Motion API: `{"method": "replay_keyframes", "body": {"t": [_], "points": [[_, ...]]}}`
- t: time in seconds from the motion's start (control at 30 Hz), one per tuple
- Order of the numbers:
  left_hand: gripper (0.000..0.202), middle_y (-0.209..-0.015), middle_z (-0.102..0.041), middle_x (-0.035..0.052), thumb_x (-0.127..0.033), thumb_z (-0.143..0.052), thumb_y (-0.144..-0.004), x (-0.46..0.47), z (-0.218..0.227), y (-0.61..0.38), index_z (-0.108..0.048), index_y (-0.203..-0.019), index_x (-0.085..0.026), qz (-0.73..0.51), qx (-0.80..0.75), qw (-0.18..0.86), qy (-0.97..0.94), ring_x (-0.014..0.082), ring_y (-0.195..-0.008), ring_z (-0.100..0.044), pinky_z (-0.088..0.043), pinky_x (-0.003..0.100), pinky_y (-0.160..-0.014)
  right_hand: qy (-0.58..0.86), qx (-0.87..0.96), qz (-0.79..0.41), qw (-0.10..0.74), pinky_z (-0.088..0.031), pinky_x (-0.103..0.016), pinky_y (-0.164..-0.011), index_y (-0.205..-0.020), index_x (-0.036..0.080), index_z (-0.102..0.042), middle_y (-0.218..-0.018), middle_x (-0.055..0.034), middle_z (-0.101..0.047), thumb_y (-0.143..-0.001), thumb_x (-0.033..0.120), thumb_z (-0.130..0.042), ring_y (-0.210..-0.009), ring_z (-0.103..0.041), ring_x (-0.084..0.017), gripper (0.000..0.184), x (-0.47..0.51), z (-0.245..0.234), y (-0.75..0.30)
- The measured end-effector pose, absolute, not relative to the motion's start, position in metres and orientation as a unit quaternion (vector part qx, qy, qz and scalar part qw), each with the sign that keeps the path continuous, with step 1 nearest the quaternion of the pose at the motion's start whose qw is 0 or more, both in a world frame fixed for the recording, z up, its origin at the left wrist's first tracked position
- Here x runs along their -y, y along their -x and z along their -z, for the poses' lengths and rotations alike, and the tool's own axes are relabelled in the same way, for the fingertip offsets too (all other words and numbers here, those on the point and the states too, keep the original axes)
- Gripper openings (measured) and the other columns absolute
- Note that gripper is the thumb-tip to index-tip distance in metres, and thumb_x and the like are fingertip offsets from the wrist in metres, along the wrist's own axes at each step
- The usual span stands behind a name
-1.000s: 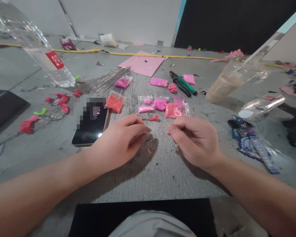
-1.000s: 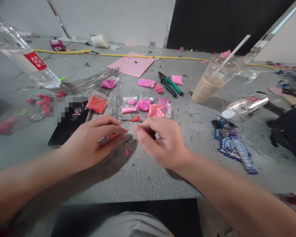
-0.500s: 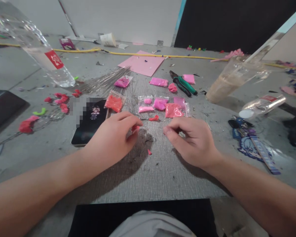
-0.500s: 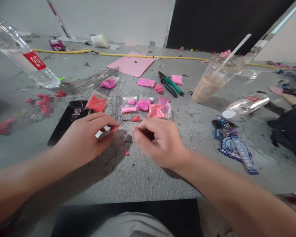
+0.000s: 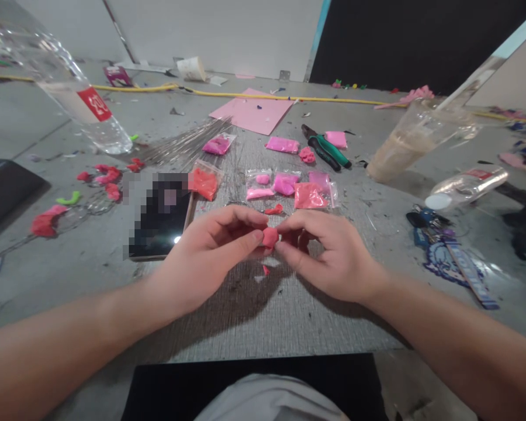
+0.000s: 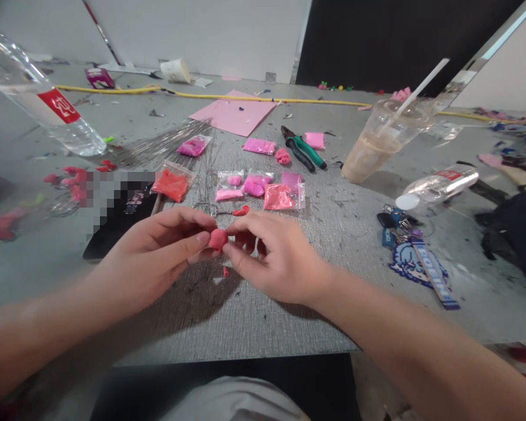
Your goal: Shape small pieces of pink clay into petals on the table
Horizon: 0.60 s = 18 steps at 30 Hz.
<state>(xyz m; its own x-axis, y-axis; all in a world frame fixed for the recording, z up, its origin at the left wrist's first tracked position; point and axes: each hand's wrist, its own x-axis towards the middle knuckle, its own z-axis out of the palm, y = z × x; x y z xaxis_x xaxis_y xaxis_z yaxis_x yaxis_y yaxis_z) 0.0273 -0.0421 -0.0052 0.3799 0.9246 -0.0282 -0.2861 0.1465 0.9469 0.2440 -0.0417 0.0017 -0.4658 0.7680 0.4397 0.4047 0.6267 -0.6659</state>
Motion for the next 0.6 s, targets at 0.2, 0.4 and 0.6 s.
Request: {"method": "replay_keyframes", "body": {"t": [0.2, 0.4, 0.6], "points": [[0.016, -0.100, -0.079, 0.0047, -0.019, -0.078, -0.091, 0.0459, 0.0026, -0.0291, -0.079, -0.107, -0.020, -0.422, -0.320, 0.699, -0.481, 0.0159, -0.092, -0.076, -0.066, 0.028, -0.084, 0.344, 0.831, -0.206, 0.386, -0.049, -0.023, -0.064, -0.102, 0.012, -0.073, -0.083, -0.0031, -0.071, -0.098, 0.024, -0.069, -0.069, -0.060, -0.010, 0.013, 0.0423, -0.0002, -0.2427], [0.014, -0.094, -0.078, 0.0013, -0.019, -0.086, -0.084, 0.0481, -0.0008, -0.0294, -0.077, -0.095, -0.019, -0.453, -0.389, 0.641, -0.483, 0.0119, -0.089, -0.074, -0.062, 0.019, -0.083, 0.346, 0.828, -0.174, 0.406, -0.051, -0.023, -0.064, -0.104, 0.010, -0.075, -0.088, -0.0056, -0.075, -0.097, 0.018, -0.068, -0.072, -0.063, -0.011, 0.012, 0.0458, -0.0002, -0.2406], [0.014, -0.091, -0.077, 0.0003, -0.023, -0.085, -0.085, 0.0462, -0.0002, -0.0296, -0.074, -0.092, -0.018, -0.424, -0.391, 0.682, -0.449, 0.0111, -0.085, -0.073, -0.062, 0.021, -0.081, 0.331, 0.827, -0.147, 0.429, -0.053, -0.023, -0.071, -0.102, 0.011, -0.077, -0.087, -0.0050, -0.075, -0.097, 0.017, -0.071, -0.076, -0.066, -0.011, 0.010, 0.0455, 0.0012, -0.2392]]}}
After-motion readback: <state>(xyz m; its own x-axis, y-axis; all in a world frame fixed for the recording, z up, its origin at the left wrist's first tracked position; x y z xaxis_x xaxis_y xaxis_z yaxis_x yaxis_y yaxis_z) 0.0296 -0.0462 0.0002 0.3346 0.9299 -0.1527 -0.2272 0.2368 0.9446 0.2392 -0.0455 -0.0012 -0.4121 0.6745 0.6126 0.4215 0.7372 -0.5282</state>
